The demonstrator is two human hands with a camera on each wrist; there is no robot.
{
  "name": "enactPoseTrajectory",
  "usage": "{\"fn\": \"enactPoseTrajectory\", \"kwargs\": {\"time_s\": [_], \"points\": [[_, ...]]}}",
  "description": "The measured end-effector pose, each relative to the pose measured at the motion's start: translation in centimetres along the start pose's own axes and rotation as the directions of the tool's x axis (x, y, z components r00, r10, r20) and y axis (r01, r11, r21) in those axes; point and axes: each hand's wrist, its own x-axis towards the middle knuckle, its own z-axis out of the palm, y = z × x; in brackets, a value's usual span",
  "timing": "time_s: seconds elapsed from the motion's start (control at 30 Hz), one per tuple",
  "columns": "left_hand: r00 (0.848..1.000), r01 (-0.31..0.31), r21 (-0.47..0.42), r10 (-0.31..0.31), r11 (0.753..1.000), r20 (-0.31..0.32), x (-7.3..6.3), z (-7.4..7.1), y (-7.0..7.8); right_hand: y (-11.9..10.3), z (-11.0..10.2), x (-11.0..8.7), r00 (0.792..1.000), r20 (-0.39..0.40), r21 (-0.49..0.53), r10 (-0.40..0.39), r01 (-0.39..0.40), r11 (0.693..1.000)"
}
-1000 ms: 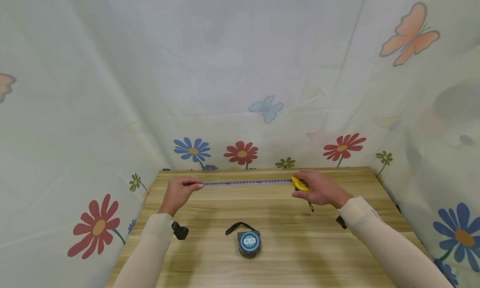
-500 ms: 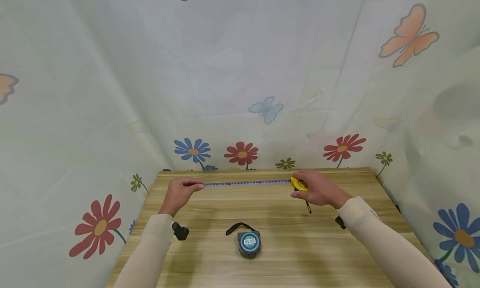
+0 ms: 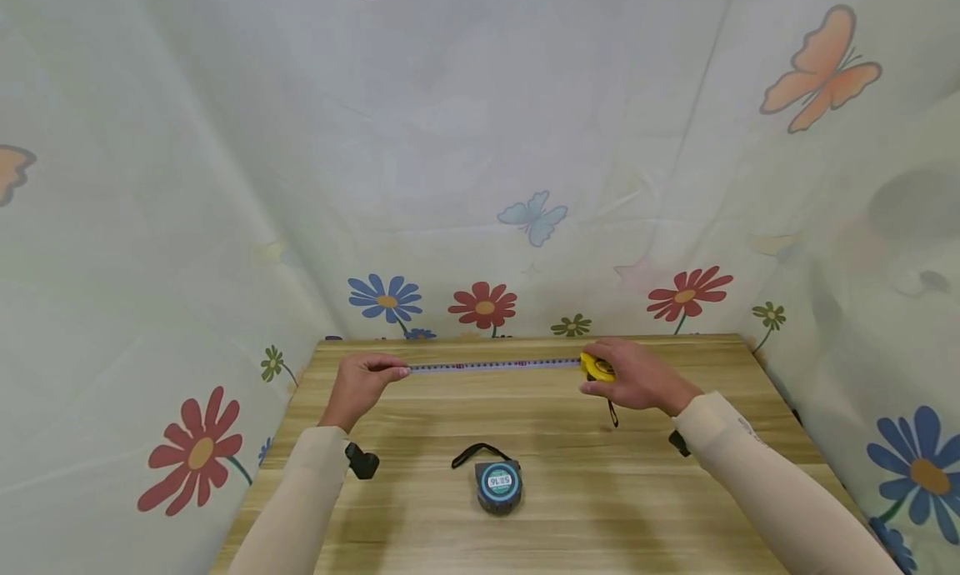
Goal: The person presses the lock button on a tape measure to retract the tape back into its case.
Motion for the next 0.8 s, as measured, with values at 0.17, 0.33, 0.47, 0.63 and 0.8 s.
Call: {"fn": "enactPoseTrajectory", "kwargs": {"time_s": [0.17,0.33,0.47,0.63,0.8], "points": [[1.0,-0.004,0.004,0.004,1.0,-0.002,0.02,0.11,0.04,0.12,0.17,0.02,1.0,-0.011,-0.01,-0.01,0.01,1.0],[1.0,-0.01,0.004,0.01,1.0,0.005,0.09,0.26,-0.01,0.19,0.25,0.04,1.0,-0.012,-0.022,-0.009,0.009,1.0],[1.0,-0.009,0.002,0.009,1.0,0.007,0.14,0.31,-0.03,0.29,0.29,0.13,1.0,-0.013,-0.031,-0.01,0.01,0.999],[1.0,-0.01,0.005,0.01,1.0,0.01,0.15,0.34,0.0,0.3,0.21,0.14,1.0,-0.017,-0.027,-0.023,0.023,0.999],[1.0,-0.009,0.001,0.009,1.0,0.013,0.17,0.4,0.11,0.23,0.07,0.21,0.999,-0.018,-0.02,-0.033,0.033,0.999]]}}
